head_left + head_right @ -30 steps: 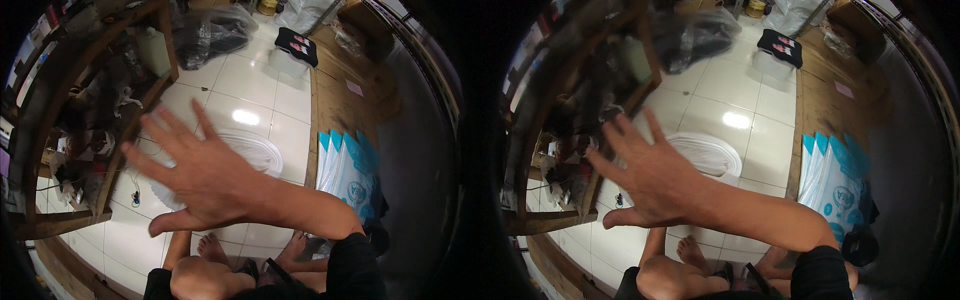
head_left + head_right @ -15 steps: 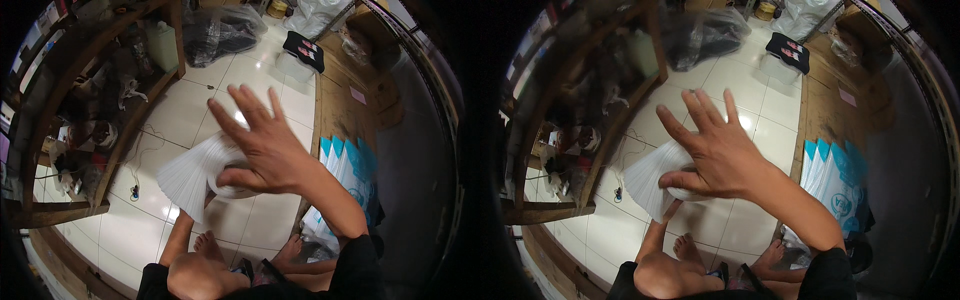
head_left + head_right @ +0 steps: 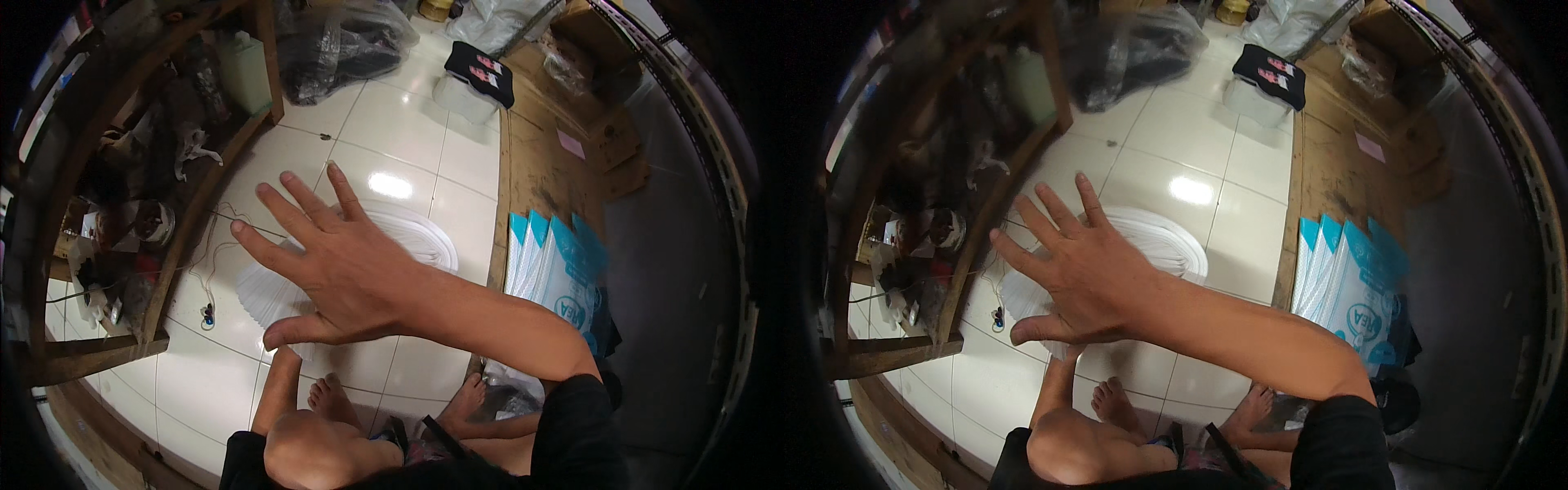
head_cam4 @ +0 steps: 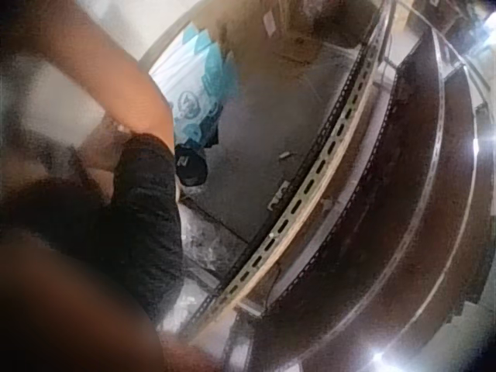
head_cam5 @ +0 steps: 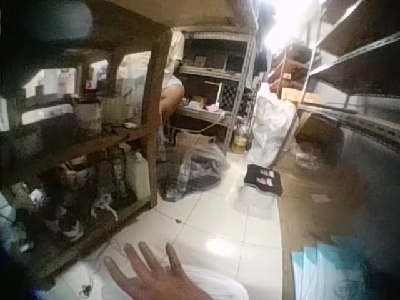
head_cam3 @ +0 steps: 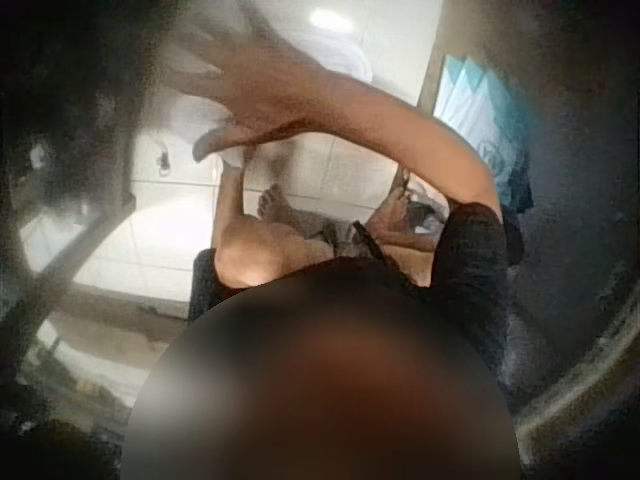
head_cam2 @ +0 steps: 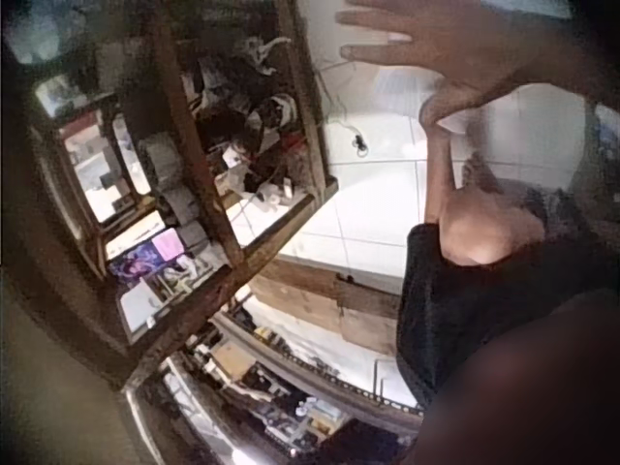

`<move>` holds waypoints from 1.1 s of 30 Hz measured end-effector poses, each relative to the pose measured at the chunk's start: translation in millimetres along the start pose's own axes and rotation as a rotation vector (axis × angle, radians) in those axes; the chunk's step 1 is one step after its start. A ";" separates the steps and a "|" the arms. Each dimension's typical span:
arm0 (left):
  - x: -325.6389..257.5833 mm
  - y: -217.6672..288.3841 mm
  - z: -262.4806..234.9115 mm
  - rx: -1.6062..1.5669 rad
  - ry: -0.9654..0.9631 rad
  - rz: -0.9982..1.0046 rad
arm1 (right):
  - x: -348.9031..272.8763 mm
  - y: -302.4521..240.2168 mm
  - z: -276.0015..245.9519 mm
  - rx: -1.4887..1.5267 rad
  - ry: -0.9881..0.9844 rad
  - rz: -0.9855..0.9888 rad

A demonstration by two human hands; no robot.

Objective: The person sits on the floor and folds a stack of white plastic bags by hand. They smooth the bags, fold them into smaller rectangles, and place them into a pile. The person also briefly handles a stack of blue and white printed plastic bags.

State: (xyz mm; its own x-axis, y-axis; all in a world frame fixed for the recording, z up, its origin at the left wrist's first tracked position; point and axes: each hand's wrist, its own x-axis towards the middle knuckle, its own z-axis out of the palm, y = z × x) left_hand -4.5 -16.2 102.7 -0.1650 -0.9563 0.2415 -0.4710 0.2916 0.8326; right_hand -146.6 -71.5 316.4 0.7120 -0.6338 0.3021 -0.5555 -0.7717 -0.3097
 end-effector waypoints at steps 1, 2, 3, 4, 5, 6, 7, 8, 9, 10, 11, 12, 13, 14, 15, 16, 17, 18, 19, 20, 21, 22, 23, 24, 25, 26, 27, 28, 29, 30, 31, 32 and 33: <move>-2.8 -2.5 -8.2 0.022 0.005 -0.010 | 8.4 1.2 -4.9 0.004 -0.014 0.002; -3.6 -4.8 -17.1 0.044 0.010 -0.018 | 10.5 -0.2 -21.3 -0.058 0.052 -0.004; -3.4 -4.9 -18.6 0.041 0.014 -0.013 | 6.0 7.6 -24.2 -0.124 0.099 0.016; 0.9 -3.6 -13.4 0.029 0.006 -0.007 | -2.4 19.1 -29.8 -0.197 0.144 0.049; 3.3 -2.8 -7.4 0.017 -0.002 0.000 | -11.6 35.3 -17.0 -0.287 0.005 0.104; 5.4 -4.1 -5.2 0.016 0.005 0.007 | -8.1 38.6 -22.5 -0.300 0.009 0.089; 5.1 -4.5 -6.6 0.019 0.007 0.013 | -4.9 40.9 -28.8 -0.313 0.015 0.074; 3.3 -7.5 -3.3 0.006 0.006 0.013 | -4.2 42.4 -31.8 -0.322 0.002 0.072; 3.9 -9.3 -1.5 -0.005 0.009 0.017 | -3.0 40.7 -44.3 -0.286 0.062 0.068; 2.2 -8.4 -1.6 -0.005 0.002 0.011 | -2.3 34.6 -65.1 -0.232 0.122 0.066; 3.2 -7.7 0.5 -0.014 0.001 0.004 | -7.1 38.4 -53.4 -0.275 0.100 0.093; 2.6 -6.6 -10.0 0.017 0.003 -0.004 | -9.1 40.7 -39.8 -0.288 0.101 0.112; 3.8 -6.5 -3.9 -0.004 0.001 0.007 | -11.5 44.5 -15.4 -0.240 -0.108 0.179; 5.8 -6.1 1.6 -0.027 -0.001 0.016 | -21.2 54.2 -18.4 -0.272 -0.065 0.169; 2.9 -7.9 -9.6 0.009 0.007 0.007 | -10.0 51.7 -27.2 -0.253 0.000 0.126; 1.7 -9.5 -11.7 0.016 0.006 0.002 | -0.5 45.8 -42.9 -0.236 0.075 0.082; 1.7 -11.2 -6.7 0.005 0.002 0.003 | 8.8 39.0 -62.2 -0.230 0.138 0.045; 1.5 -10.4 -10.0 0.013 0.000 0.000 | 14.0 34.7 -71.8 -0.208 0.215 0.005; -0.1 -9.9 -11.4 0.016 0.003 -0.007 | 15.4 34.3 -62.2 -0.214 0.143 0.045; 4.0 -8.5 -7.7 0.001 0.002 -0.002 | 16.0 33.1 -46.1 -0.242 0.070 0.095; 3.2 -7.3 -3.8 -0.011 -0.003 0.000 | 15.5 36.1 -27.4 -0.214 -0.164 0.204; 4.2 -6.9 1.3 -0.029 -0.002 0.004 | 19.0 36.2 -11.2 -0.205 -0.400 0.309; 5.2 -7.8 3.4 -0.040 -0.001 0.008 | 12.4 38.2 -15.6 -0.241 -0.275 0.276; 2.7 -9.4 -0.2 -0.036 0.001 0.004 | 7.1 37.7 -26.2 -0.252 -0.145 0.224; -2.2 -11.3 -15.8 0.017 0.002 -0.013 | 2.1 35.6 -34.9 -0.225 0.001 0.169; -2.7 -13.9 -6.1 -0.012 -0.010 -0.019 | -14.0 34.5 -50.0 -0.069 0.196 0.215; -3.6 -17.4 -15.7 0.008 -0.012 -0.028 | -31.3 40.0 -54.6 0.094 0.408 0.221; -9.2 -19.7 -24.4 0.033 -0.011 -0.050 | -50.0 41.0 -50.8 0.176 0.620 0.242; -5.4 -17.8 -22.7 0.008 -0.011 -0.037 | -81.9 45.4 -36.4 0.194 0.856 0.264; -2.4 -17.6 -18.3 -0.011 -0.010 -0.030 | -112.9 47.3 -8.9 0.213 1.091 0.284; -0.7 -17.5 -13.6 -0.035 -0.010 -0.021 | -135.9 31.1 38.1 0.410 1.167 0.600; -0.4 -16.4 -16.1 -0.020 -0.017 -0.022 | -168.8 24.9 94.0 0.453 1.043 0.740; 0.1 -16.2 -15.1 -0.024 -0.023 -0.024 | -173.1 -0.6 138.1 0.383 0.930 0.927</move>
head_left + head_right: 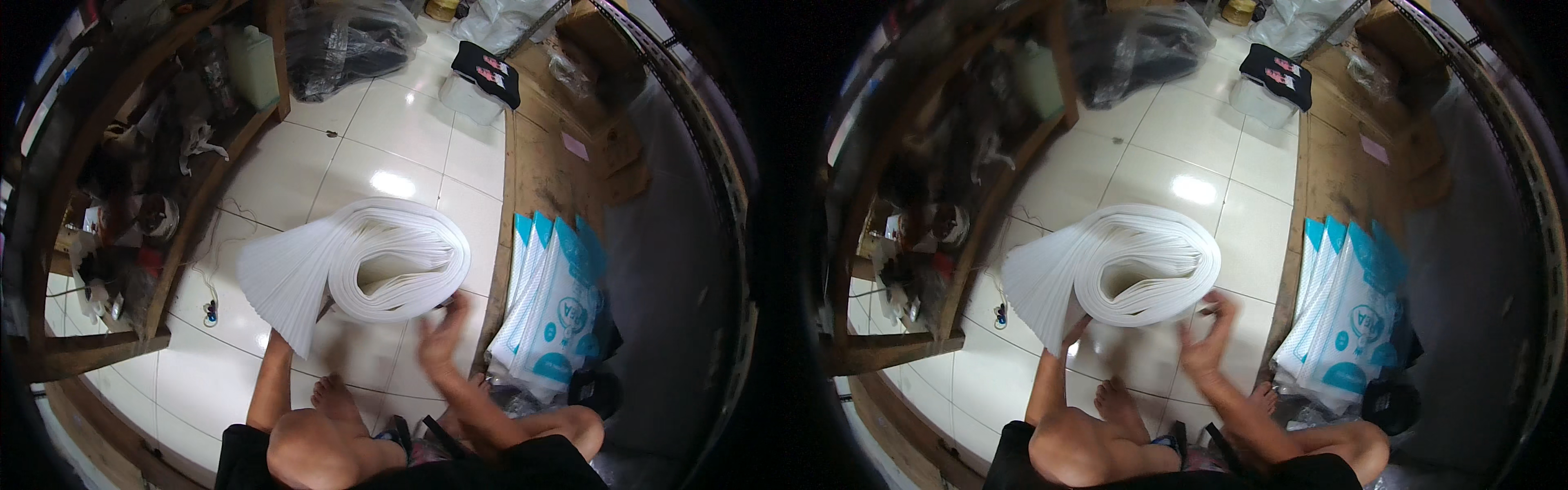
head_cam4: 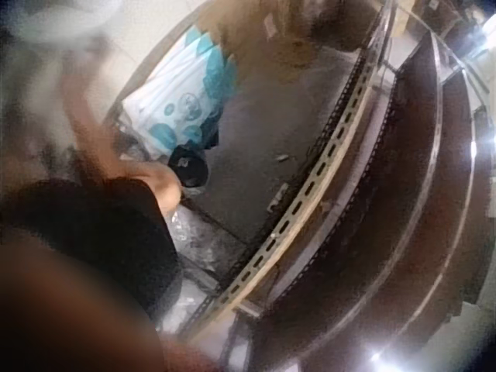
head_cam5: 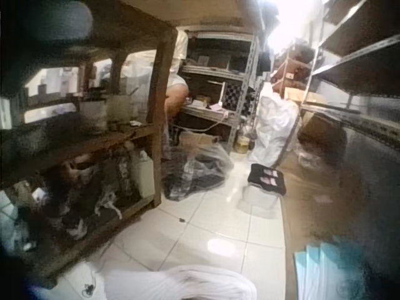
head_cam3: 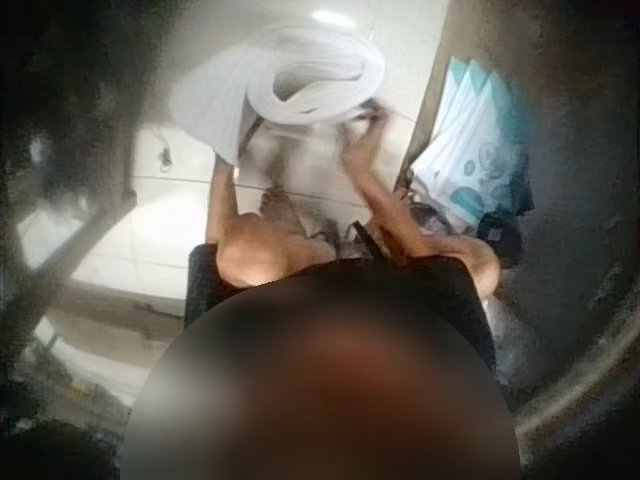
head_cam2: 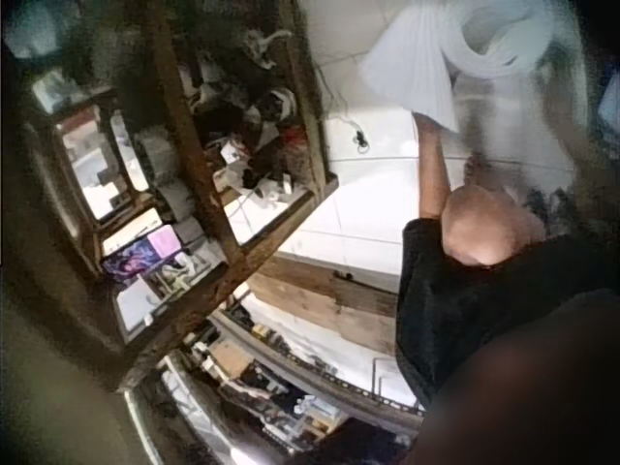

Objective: The person sits on the floor and folds a stack of white plastic bags by hand. They smooth the bags, fold them into smaller rectangles, and place them into a pile. The person also briefly handles a stack of blue and white printed plastic bags.

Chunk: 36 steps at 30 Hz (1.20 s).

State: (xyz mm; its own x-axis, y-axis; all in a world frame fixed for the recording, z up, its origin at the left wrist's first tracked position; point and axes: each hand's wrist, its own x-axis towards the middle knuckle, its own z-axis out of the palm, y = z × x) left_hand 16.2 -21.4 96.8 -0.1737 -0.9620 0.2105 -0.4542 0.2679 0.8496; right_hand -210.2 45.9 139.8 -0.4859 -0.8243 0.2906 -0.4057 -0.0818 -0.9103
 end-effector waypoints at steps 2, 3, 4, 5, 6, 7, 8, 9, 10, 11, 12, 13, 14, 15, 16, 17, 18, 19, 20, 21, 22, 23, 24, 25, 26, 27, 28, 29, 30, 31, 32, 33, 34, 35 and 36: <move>-2.9 -2.1 5.1 -0.006 -0.019 -0.007 | -39.4 -4.6 35.0 -0.163 -0.196 -0.014; -4.2 -1.6 -1.4 0.010 -0.022 -0.016 | -48.1 -17.9 53.1 -0.212 -0.253 -0.010; -7.4 0.1 -5.6 0.021 -0.029 -0.031 | -57.7 -9.2 70.2 -0.170 -0.262 0.084; -5.3 2.3 -2.1 0.003 -0.031 -0.028 | -53.0 -0.2 83.2 -0.155 -0.256 0.153; -4.7 4.6 0.1 -0.012 -0.035 -0.029 | -54.8 3.9 87.3 -0.161 -0.236 0.132; -5.7 6.8 0.1 -0.026 -0.045 -0.031 | -58.0 6.8 91.0 -0.168 -0.211 0.115; -10.3 5.3 -5.6 -0.011 -0.045 -0.054 | -61.8 3.5 102.1 -0.149 -0.207 0.110; -10.0 6.4 -5.9 -0.020 -0.047 -0.061 | -61.2 9.7 99.3 -0.222 -0.216 -0.034; -10.6 8.3 -6.9 -0.029 -0.051 -0.068 | -61.1 14.2 96.7 -0.296 -0.224 -0.177; -11.7 7.6 -0.2 -0.057 -0.059 -0.073 | -53.2 8.3 91.7 -0.328 -0.126 -0.158; -11.5 7.2 6.7 -0.091 -0.066 -0.079 | -45.8 2.2 83.6 -0.306 -0.156 -0.062; -10.3 6.2 14.6 -0.120 -0.077 -0.085 | -37.8 -4.8 73.5 -0.285 -0.183 0.036; -15.4 7.6 -2.4 -0.084 -0.071 -0.110 | -39.0 -17.5 80.3 -0.197 -0.237 0.146; -18.2 6.6 -2.3 -0.100 -0.075 -0.126 | -41.5 -0.5 88.9 -0.027 -0.124 0.044; -16.9 7.6 0.3 -0.123 -0.082 -0.138 | -39.0 4.4 90.1 -0.007 -0.055 0.019; -16.8 8.2 4.1 -0.152 -0.093 -0.156 | -36.0 8.2 90.7 0.013 0.013 -0.005; -17.4 10.4 5.0 -0.182 -0.102 -0.175 | -33.5 7.7 92.5 0.041 0.079 -0.029; -18.5 12.2 6.0 -0.216 -0.111 -0.198 | -30.0 7.0 93.1 0.015 0.106 -0.056; -18.8 13.1 6.0 -0.253 -0.122 -0.224 | -25.4 6.9 92.4 -0.011 0.132 -0.082; -18.9 14.4 8.2 -0.294 -0.136 -0.254 | -20.9 8.2 90.1 -0.041 0.160 -0.106; -18.6 15.3 9.7 -0.340 -0.150 -0.285 | -17.1 10.5 88.2 0.003 0.140 -0.065; -18.6 16.3 9.9 -0.385 -0.165 -0.319 | -13.6 14.1 86.4 0.049 0.119 -0.024; -16.7 17.1 13.9 -0.445 -0.180 -0.357 | -7.7 19.1 82.1 0.088 0.100 0.010; -15.2 18.5 16.6 -0.503 -0.192 -0.394 | -0.8 23.5 76.2 -0.006 0.097 -0.051; -13.8 20.1 18.4 -0.566 -0.198 -0.441 | 7.6 27.2 67.3 -0.044 0.072 -0.037; -9.6 21.6 17.9 -0.620 -0.147 -0.489 | 17.6 27.5 57.3 -0.084 0.042 -0.023; -2.2 29.0 11.5 -0.666 -0.089 -0.550 | 26.9 25.4 49.2 -0.114 0.009 0.001; 8.9 43.0 7.7 -0.655 0.090 -0.633 | 40.4 18.8 38.6 -0.078 -0.020 0.028; 13.2 30.5 -8.0 -0.747 0.045 -0.608 | 55.9 8.8 32.7 -0.023 -0.053 0.057; 28.0 39.2 -18.3 -0.859 0.031 -0.673 | 73.9 11.2 18.2 -0.042 -0.134 0.123; 45.5 44.8 -26.5 -0.865 -0.019 -0.758 | 92.7 14.1 2.2 -0.054 -0.211 0.192; 60.2 43.7 -30.6 -0.916 -0.097 -0.834 | 107.5 15.4 -11.5 -0.062 -0.289 0.261; 70.6 39.3 -40.0 -0.961 -0.161 -0.903 | 117.2 20.5 -15.0 -0.010 -0.367 0.392; 78.4 30.3 -44.3 -0.916 -0.216 -0.943 | 124.9 32.1 -16.1 0.042 -0.444 0.523; 83.5 15.9 -46.1 -0.864 -0.263 -0.986 | 128.0 45.4 -12.2 0.100 -0.529 0.658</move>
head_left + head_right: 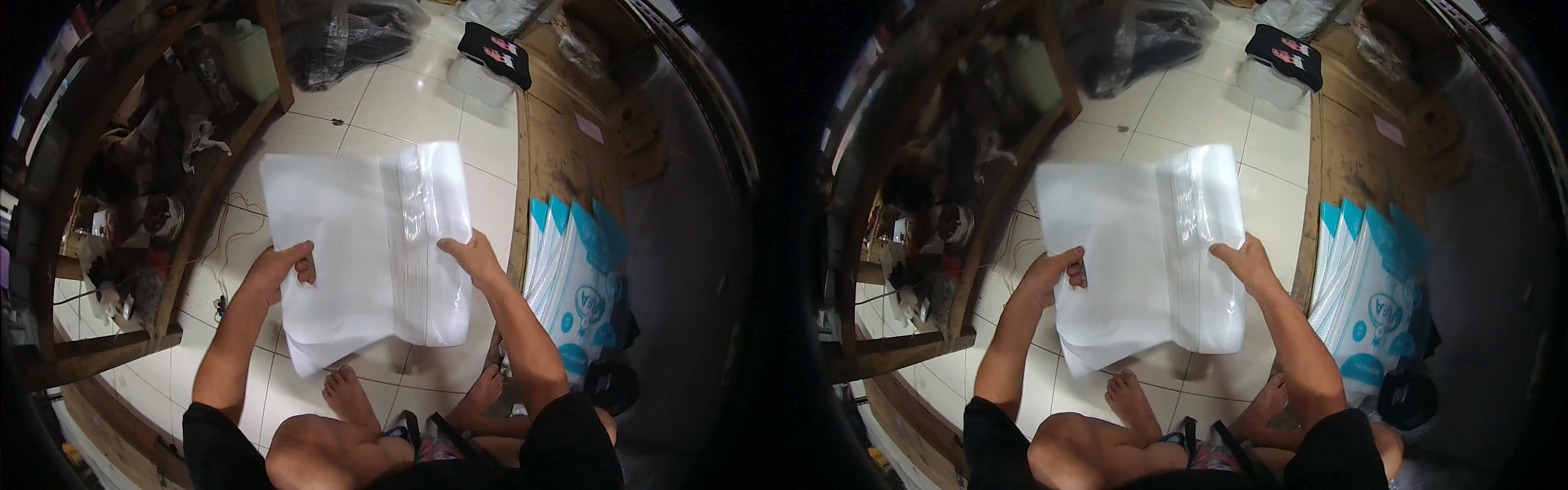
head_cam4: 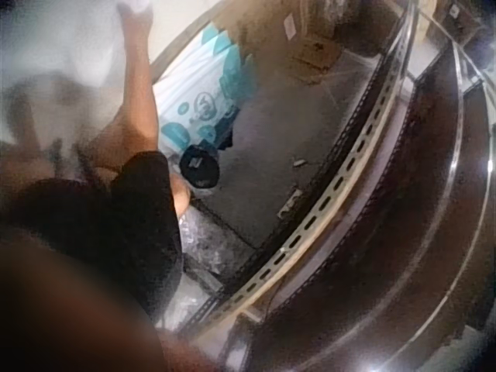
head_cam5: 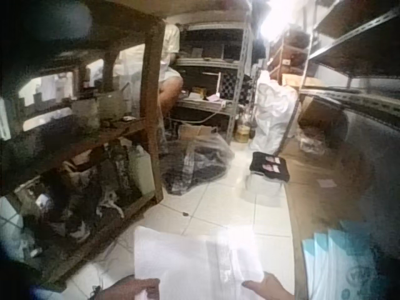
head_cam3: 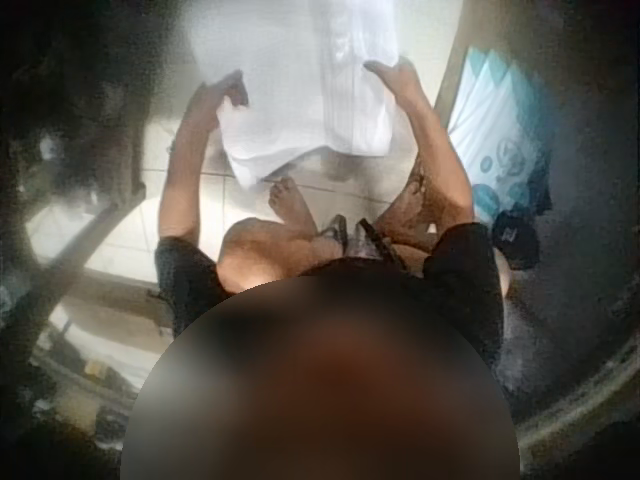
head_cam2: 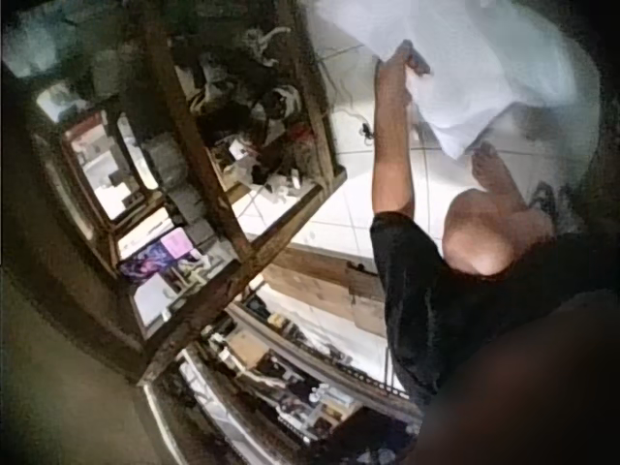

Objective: The person sits on the floor and folds a stack of white plastic bags by hand. They smooth the bags, fold them into smaller rectangles, and place them into a pile. The person also briefly handles a stack of blue and white printed plastic bags.

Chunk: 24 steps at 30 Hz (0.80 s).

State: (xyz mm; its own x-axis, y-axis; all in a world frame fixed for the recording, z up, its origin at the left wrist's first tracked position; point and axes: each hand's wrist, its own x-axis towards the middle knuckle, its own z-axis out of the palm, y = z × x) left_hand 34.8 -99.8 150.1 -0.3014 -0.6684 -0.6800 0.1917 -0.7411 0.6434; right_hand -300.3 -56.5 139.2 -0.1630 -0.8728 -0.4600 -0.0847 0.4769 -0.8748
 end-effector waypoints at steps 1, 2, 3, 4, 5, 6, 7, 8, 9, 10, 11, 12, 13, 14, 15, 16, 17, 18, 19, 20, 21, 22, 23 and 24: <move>13.7 -3.4 -10.3 0.048 -0.001 -0.060 | 8.9 12.9 0.3 -0.012 -0.027 0.058; 27.7 -8.6 -19.6 0.095 -0.014 -0.093 | 19.7 30.4 0.7 -0.082 -0.033 0.107; 45.3 -18.0 -28.5 0.140 -0.031 -0.132 | 31.6 53.2 0.2 -0.155 -0.036 0.162; 60.2 -28.1 -35.9 0.183 -0.053 -0.175 | 40.8 75.3 -2.9 -0.230 -0.035 0.220; 69.1 -35.0 -42.3 0.118 -0.075 -0.161 | 47.3 94.0 -7.9 -0.206 0.000 0.214; 73.4 -42.5 -53.1 0.058 -0.085 -0.152 | 48.8 97.9 -11.1 -0.207 -0.035 0.219; 75.2 -47.4 -62.6 0.000 -0.098 -0.138 | 47.0 95.0 -15.8 -0.206 -0.065 0.219; 77.5 -53.7 -71.5 -0.026 -0.111 -0.146 | 44.9 93.4 -17.1 -0.205 -0.094 0.218; 81.0 -59.3 -77.2 -0.054 -0.134 -0.150 | 43.1 92.1 -17.5 -0.316 -0.074 0.191; 83.7 -61.5 -81.0 -0.082 -0.157 -0.151 | 39.6 84.1 -8.4 -0.558 0.102 -0.021; 86.8 -61.6 -85.6 -0.057 -0.124 -0.166 | 36.2 78.8 7.3 -0.795 0.280 -0.238; 88.5 -62.4 -86.9 -0.038 -0.089 -0.181 | 30.7 68.6 23.0 -1.030 0.455 -0.461; 89.4 -63.3 -88.9 -0.016 -0.052 -0.197 | 26.3 55.1 38.7 -1.088 0.279 -0.631; 88.8 -63.5 -92.1 -0.006 -0.033 -0.195 | 26.4 44.8 56.5 -1.130 0.100 -0.800; 93.2 -64.6 -88.6 0.005 -0.036 -0.191 | 33.0 47.1 68.4 -1.127 -0.214 -0.976; 97.4 -66.2 -85.9 0.015 -0.039 -0.189 | 41.1 54.2 77.7 -1.101 -0.538 -1.134; 99.2 -66.4 -84.7 0.021 -0.023 -0.194 | 47.3 58.7 84.1 -1.203 -0.657 -1.154; 99.2 -66.7 -83.6 0.025 -0.007 -0.200 | 50.8 60.8 88.9 -1.303 -0.779 -1.168; 100.1 -66.2 -82.8 0.030 0.009 -0.206 | 53.4 62.4 89.1 -1.401 -0.905 -1.176; 102.8 -64.9 -84.1 0.017 -0.014 -0.204 | 57.5 62.2 84.6 -1.403 -0.881 -1.186; 102.0 -64.9 -87.2 0.001 -0.029 -0.206 | 62.4 61.4 80.6 -1.396 -0.867 -1.200; 101.7 -65.9 -88.2 -0.015 -0.044 -0.208 | 65.5 60.8 75.7 -1.391 -0.851 -1.213; 100.3 -67.4 -88.5 -0.009 -0.031 -0.194 | 65.9 61.2 68.7 -1.407 -0.820 -1.220; 97.0 -65.2 -84.7 -0.004 -0.025 -0.179 | 66.2 62.7 57.5 -1.431 -0.785 -1.222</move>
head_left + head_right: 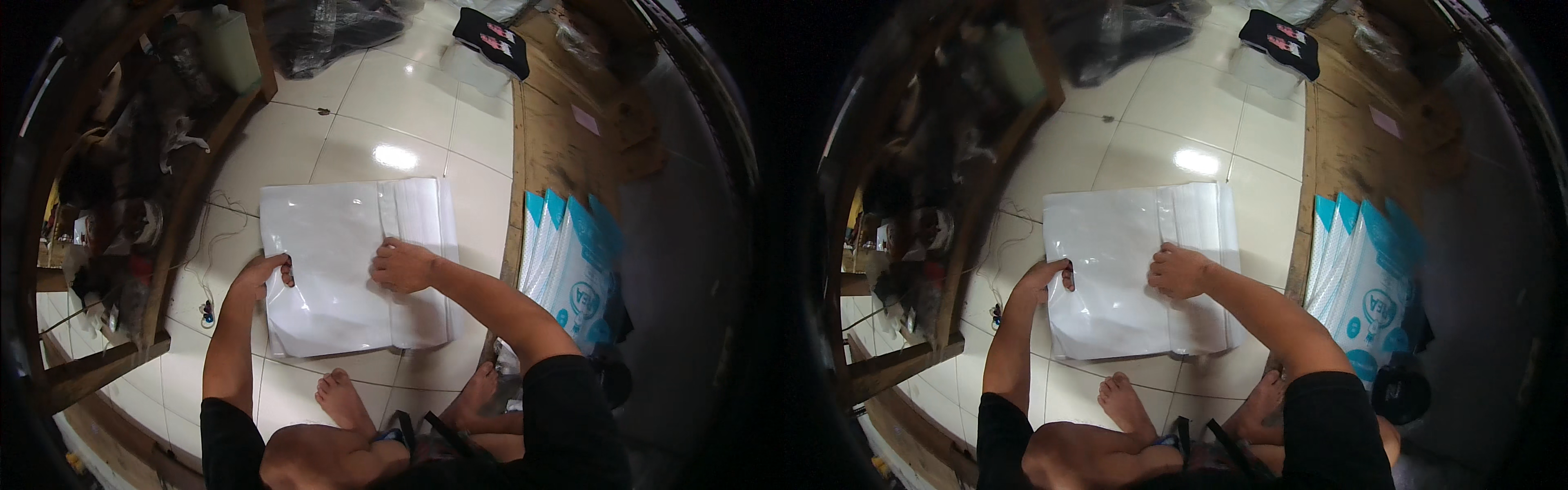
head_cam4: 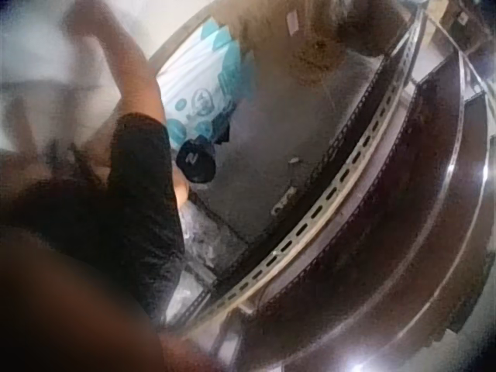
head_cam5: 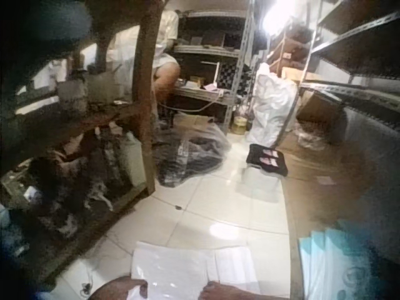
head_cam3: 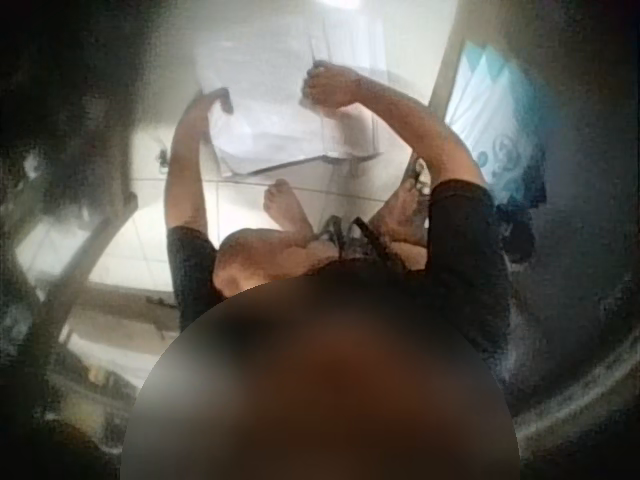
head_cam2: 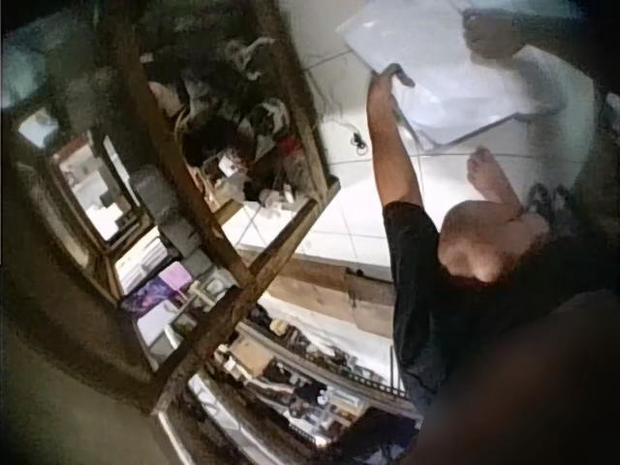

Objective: The person sits on the floor and folds a stack of white plastic bags by hand. They smooth the bags, fold them into smaller rectangles, and place them into a pile. The person also briefly handles a stack of blue and white printed plastic bags.

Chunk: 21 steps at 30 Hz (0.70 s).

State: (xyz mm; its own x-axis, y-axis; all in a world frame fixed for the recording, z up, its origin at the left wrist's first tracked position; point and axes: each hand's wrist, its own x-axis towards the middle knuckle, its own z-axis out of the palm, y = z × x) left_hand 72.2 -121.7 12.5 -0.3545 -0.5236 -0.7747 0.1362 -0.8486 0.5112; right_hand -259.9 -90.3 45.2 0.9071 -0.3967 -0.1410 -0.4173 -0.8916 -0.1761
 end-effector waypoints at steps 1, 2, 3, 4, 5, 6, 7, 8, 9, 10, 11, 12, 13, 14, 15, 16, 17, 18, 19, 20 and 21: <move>-2.2 0.0 3.1 0.004 0.010 0.015 | -11.3 2.8 -1.0 -0.027 0.006 0.017; 0.6 -1.6 1.6 0.014 0.000 0.006 | -23.9 5.7 -2.5 -0.028 -0.034 0.050; 3.5 -2.2 -3.7 0.029 -0.008 -0.004 | -37.3 7.9 -4.9 -0.029 -0.071 0.083; 3.6 -0.7 -2.7 0.045 -0.017 -0.016 | -51.8 9.7 -6.1 -0.028 -0.107 0.120; 2.9 -0.4 -0.1 0.039 0.028 -0.027 | -68.1 12.5 -6.0 -0.040 -0.118 0.142; 5.9 -2.1 1.1 0.048 0.024 -0.012 | -87.7 16.6 -5.2 -0.055 -0.131 0.165; 7.0 -4.6 -4.7 0.056 0.026 0.004 | -102.1 17.2 -7.4 -0.069 -0.143 0.183; 7.8 -5.8 -10.1 0.063 0.027 0.020 | -118.1 15.9 -10.0 -0.027 -0.129 0.256; 8.4 -6.5 -13.0 0.054 0.020 0.005 | -132.2 12.3 -18.9 0.017 -0.118 0.327; 6.6 -5.0 -7.5 0.065 0.014 0.008 | -145.8 9.5 -23.7 0.060 -0.108 0.402; 2.8 -2.4 -2.7 0.076 0.008 0.012 | -158.3 7.0 -22.0 0.098 -0.038 0.567; -1.3 1.1 2.3 0.089 0.005 0.019 | -168.9 3.8 -19.0 0.133 0.038 0.731; -2.0 1.7 6.1 0.085 0.049 0.011 | -176.5 1.3 -15.0 0.167 0.115 0.893; -0.9 0.6 6.6 0.093 0.036 0.018 | -181.0 1.8 -4.4 0.269 0.296 1.082; -2.3 0.7 4.2 0.104 0.026 0.025 | -177.7 1.7 5.6 0.375 0.486 1.263; -3.4 0.5 3.6 0.114 0.018 0.033 | -176.4 2.4 13.6 0.483 0.680 1.438; -4.1 -0.3 4.5 0.122 0.015 0.037 | -177.1 6.4 19.0 0.562 0.663 1.530; -8.3 1.1 6.8 0.132 0.015 0.040 | -177.4 11.1 23.7 0.633 0.583 1.564; -11.6 1.5 9.2 0.140 0.016 0.044 | -178.9 17.8 31.5 0.702 0.499 1.592; -11.5 1.3 13.0 0.131 0.006 0.070 | -179.7 22.4 37.1 0.769 0.413 1.615; -11.4 -1.5 13.3 0.118 0.011 0.089 | -176.3 24.6 49.2 0.690 0.403 1.628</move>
State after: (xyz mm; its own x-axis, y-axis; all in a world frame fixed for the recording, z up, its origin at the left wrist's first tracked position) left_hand 63.7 -113.5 25.5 -0.3358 -0.5981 -0.7277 0.0565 -0.7840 0.6182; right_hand -432.8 -31.6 17.8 -0.4742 -0.8008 -0.3659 -0.6547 0.5986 -0.4615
